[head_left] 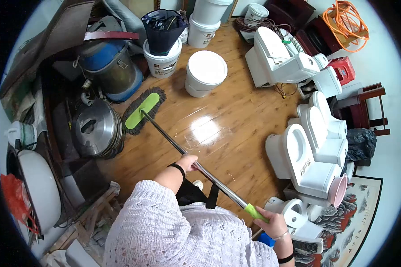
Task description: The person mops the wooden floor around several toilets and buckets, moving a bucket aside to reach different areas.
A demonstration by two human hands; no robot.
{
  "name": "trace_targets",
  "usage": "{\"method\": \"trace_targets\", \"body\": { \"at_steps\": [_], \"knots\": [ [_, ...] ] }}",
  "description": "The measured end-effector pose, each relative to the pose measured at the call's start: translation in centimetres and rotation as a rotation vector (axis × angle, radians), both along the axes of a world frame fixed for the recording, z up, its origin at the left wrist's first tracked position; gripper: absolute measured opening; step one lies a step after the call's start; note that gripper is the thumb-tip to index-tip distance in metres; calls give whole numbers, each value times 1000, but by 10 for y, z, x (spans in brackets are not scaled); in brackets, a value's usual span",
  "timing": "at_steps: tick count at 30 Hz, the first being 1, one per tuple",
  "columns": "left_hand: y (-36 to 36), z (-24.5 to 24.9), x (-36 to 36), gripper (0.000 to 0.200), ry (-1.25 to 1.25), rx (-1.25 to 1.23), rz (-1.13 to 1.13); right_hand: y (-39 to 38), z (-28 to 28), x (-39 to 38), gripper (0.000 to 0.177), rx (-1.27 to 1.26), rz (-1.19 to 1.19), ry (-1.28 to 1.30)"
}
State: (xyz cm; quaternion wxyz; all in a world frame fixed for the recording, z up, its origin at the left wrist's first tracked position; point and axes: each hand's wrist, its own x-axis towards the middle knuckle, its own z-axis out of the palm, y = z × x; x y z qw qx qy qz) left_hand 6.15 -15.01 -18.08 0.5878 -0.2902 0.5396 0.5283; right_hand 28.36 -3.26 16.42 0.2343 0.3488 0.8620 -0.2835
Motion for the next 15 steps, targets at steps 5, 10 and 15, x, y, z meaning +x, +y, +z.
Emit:
{"method": "trace_targets", "body": {
  "at_steps": [5, 10, 15],
  "knots": [
    [35, 42, 56, 14, -264, 258, -222, 13, 73, 28, 36, -74, -176, -12],
    [67, 81, 77, 16, -375, 338, -301, 28, 119, 29, 28, -128, -157, 115],
    [45, 54, 21, 15, -322, 226, -254, 13, 63, 27, 29, -62, -382, -57]
  ]
}}
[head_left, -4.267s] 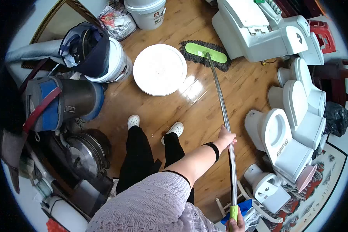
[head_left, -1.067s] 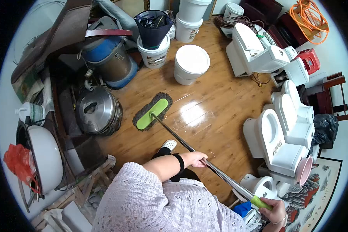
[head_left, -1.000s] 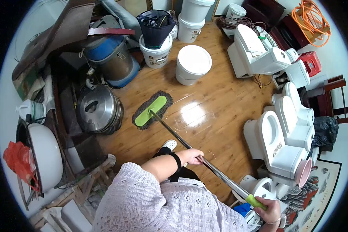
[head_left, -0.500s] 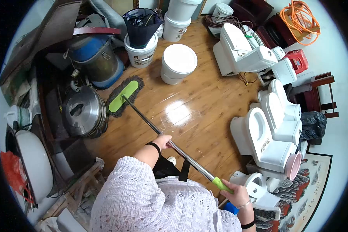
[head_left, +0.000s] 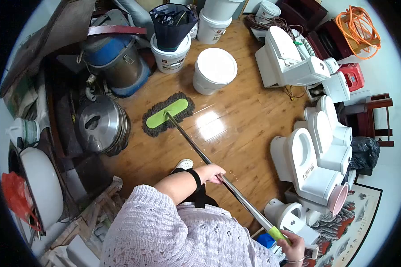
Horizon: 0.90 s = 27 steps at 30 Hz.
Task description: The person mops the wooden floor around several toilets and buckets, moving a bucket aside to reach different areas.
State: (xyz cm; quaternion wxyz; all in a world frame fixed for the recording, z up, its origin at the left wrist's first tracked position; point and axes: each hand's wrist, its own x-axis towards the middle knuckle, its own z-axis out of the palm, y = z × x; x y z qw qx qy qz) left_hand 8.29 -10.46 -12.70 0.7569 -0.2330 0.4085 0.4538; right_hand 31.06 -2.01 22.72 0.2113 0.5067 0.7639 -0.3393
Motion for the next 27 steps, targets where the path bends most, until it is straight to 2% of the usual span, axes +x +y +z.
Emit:
{"method": "trace_targets", "body": {
  "at_steps": [1, 3, 5, 7, 8, 10, 11, 12, 13, 14, 17, 18, 19, 20, 21, 22, 24, 26, 27],
  "knots": [
    [-6, -6, -13, 15, 52, -11, 29, -11, -11, -16, 30, -45, -129, 20],
    [-14, -25, -41, 13, 219, -66, 92, -28, -35, -46, 31, -54, -134, 55],
    [-21, -46, -73, 12, 371, -120, 148, -23, -80, -47, 35, -67, -9, 61],
    [-22, -82, -99, 11, 451, -192, 220, -28, -91, -89, 35, -181, -76, -36],
    [-22, -72, -109, 9, 533, -255, 264, -29, -101, -93, 35, -178, -88, -39],
    [-22, -48, -117, 8, 613, -313, 302, -29, -121, -93, 38, -86, 135, 106],
    [-22, -40, -117, 8, 679, -399, 247, -33, -118, -96, 38, -84, 128, 103],
    [-23, -38, -113, 9, 745, -488, 188, -38, -110, -97, 38, -212, 52, 38],
    [-27, -41, -104, 9, 745, -489, 179, -42, -106, -94, 39, -341, -25, -27],
    [-31, -46, -94, 10, 741, -535, 122, -43, -121, -67, 41, -295, 110, 16],
    [-31, -45, -60, 9, 699, -580, 37, -47, -106, -29, 44, -268, 135, 131],
    [-27, -69, -36, 8, 660, -552, 135, -44, -95, -15, 44, -245, 136, 113],
    [-22, -65, -16, 7, 662, -530, 81, -40, -84, 0, 43, -220, 137, 96],
    [-14, -62, 6, 6, 594, -565, 118, -34, -79, 24, 43, -206, 130, 44],
    [-13, -41, 21, 12, 540, -406, -71, -31, -72, 49, 45, -199, 88, -5],
    [-3, -32, 45, 13, 447, -498, 9, -30, -64, 71, 43, -170, 82, 35],
    [5, -6, 99, 9, 510, -512, 15, -35, -48, 112, 42, -141, 78, 82],
    [11, -17, 156, 8, 325, -465, 62, -42, -30, 154, 40, -187, -182, 81],
    [10, 2, 180, 13, 299, -397, 41, -46, -20, 177, 40, -193, -182, 91]
  ]
}}
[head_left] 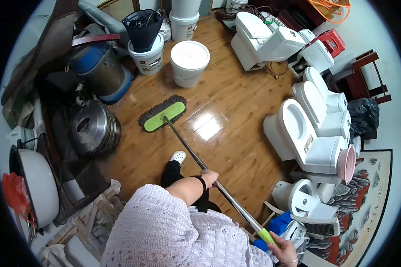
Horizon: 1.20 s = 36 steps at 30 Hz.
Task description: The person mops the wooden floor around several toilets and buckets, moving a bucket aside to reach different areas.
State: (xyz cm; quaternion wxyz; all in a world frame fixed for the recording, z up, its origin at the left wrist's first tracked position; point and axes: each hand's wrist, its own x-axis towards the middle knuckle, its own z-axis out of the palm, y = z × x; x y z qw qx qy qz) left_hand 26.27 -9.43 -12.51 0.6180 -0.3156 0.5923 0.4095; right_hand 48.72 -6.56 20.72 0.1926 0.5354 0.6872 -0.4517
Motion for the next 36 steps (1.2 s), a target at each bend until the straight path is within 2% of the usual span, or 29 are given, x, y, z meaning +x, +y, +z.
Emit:
{"method": "trace_targets", "body": {
  "at_steps": [2, 4, 5, 6, 8, 9, 10, 11, 12, 14, 15, 18, 22, 24, 27, 30, 32, 34, 36],
  "knots": [
    [-2, 3, 55, 23, -10, 188, -147, -2, 15, 47, 28, 133, 92, -54],
    [9, -14, 111, 28, -164, 294, -265, 4, 19, 116, 28, 169, 150, -110],
    [10, -3, 130, 28, -252, 410, -318, 3, 41, 110, 29, 136, 79, -227],
    [14, 35, 135, 33, -229, 419, -499, 0, 53, 121, 29, 200, 114, -72],
    [23, 32, 174, 37, -380, 521, -579, -6, 82, 137, 28, 270, 38, -195],
    [28, 27, 197, 35, -391, 523, -531, -9, 92, 146, 28, 273, 36, -190],
    [31, 57, 197, 23, -332, 499, -564, -11, 100, 155, 27, 378, 115, -113],
    [35, 53, 217, 18, -325, 412, -373, -12, 105, 160, 27, 485, 193, -33],
    [38, 55, 230, 15, -318, 326, -182, -11, 110, 156, 27, 494, 189, -23],
    [44, 55, 227, 16, -318, 273, -106, -9, 116, 143, 27, 354, 18, -114],
    [45, 58, 223, 18, -327, 214, -22, -1, 112, 146, 26, 341, 90, -119],
    [51, 48, 201, 18, -276, 220, -11, 13, 104, 135, 24, 328, 55, -7],
    [53, 33, 149, 14, -224, 234, 96, 33, 85, 101, 23, 286, 85, -50],
    [47, 23, 112, 15, -193, 214, 140, 29, 78, 55, 22, 307, 103, -35],
    [30, 16, 45, 17, -138, 251, 201, 22, 67, -16, 21, 373, 268, 54],
    [12, 20, -30, 12, -44, 263, 184, 12, 44, -73, 20, 415, 225, 67],
    [5, -6, -72, 7, 20, 297, 167, 3, 34, -121, 23, 538, 388, 39],
    [-3, -44, -113, 5, 122, 299, 134, 1, -7, -134, 38, 483, 439, 26],
    [-16, -42, -155, 9, 255, 226, 262, -9, -41, -160, 37, 395, 356, 60]
  ]
}}
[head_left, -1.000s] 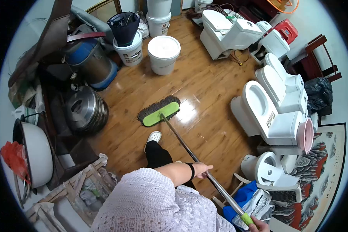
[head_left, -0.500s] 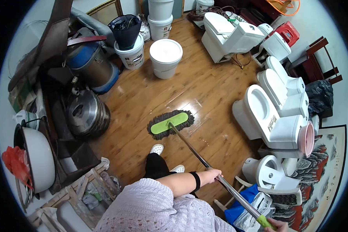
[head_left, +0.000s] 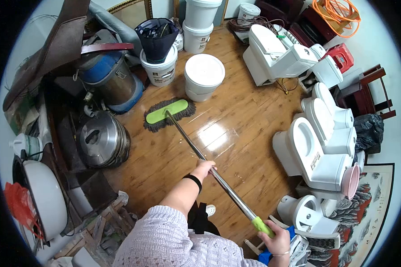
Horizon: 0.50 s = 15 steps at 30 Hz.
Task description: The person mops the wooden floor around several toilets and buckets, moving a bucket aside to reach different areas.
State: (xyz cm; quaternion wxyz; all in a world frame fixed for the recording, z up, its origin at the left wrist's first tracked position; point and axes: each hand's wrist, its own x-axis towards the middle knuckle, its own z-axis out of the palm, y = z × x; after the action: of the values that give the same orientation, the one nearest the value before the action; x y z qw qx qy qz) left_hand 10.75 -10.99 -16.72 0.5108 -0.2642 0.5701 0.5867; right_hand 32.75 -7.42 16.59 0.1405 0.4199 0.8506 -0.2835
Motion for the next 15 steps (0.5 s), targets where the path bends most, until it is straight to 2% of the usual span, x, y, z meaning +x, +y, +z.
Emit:
{"method": "trace_targets", "body": {
  "at_steps": [2, 4, 6, 9, 12, 13, 14, 15],
  "knots": [
    [-10, -11, -31, 14, 99, -148, 48, -11, -29, -19, 36, -69, 28, 116],
    [-19, -27, -53, 17, 202, -225, 147, -15, -60, -25, 43, -125, 49, 28],
    [-29, -40, -71, 27, 260, -213, 92, -25, -77, -35, 43, -108, 107, 98],
    [-40, -21, -63, 32, 448, -401, 21, -38, -92, -22, 48, -203, 123, 1],
    [-50, -14, -26, 28, 374, -461, -75, -43, -98, 22, 53, -235, 155, 2],
    [-54, -13, -10, 23, 252, -437, -109, -43, -96, 42, 54, -273, 148, 12],
    [-56, -6, 14, 19, 232, -443, -110, -42, -92, 64, 56, -311, 139, 23],
    [-64, -35, 40, 20, 178, -328, -198, -38, -85, 86, 59, -359, 137, -59]
  ]
}}
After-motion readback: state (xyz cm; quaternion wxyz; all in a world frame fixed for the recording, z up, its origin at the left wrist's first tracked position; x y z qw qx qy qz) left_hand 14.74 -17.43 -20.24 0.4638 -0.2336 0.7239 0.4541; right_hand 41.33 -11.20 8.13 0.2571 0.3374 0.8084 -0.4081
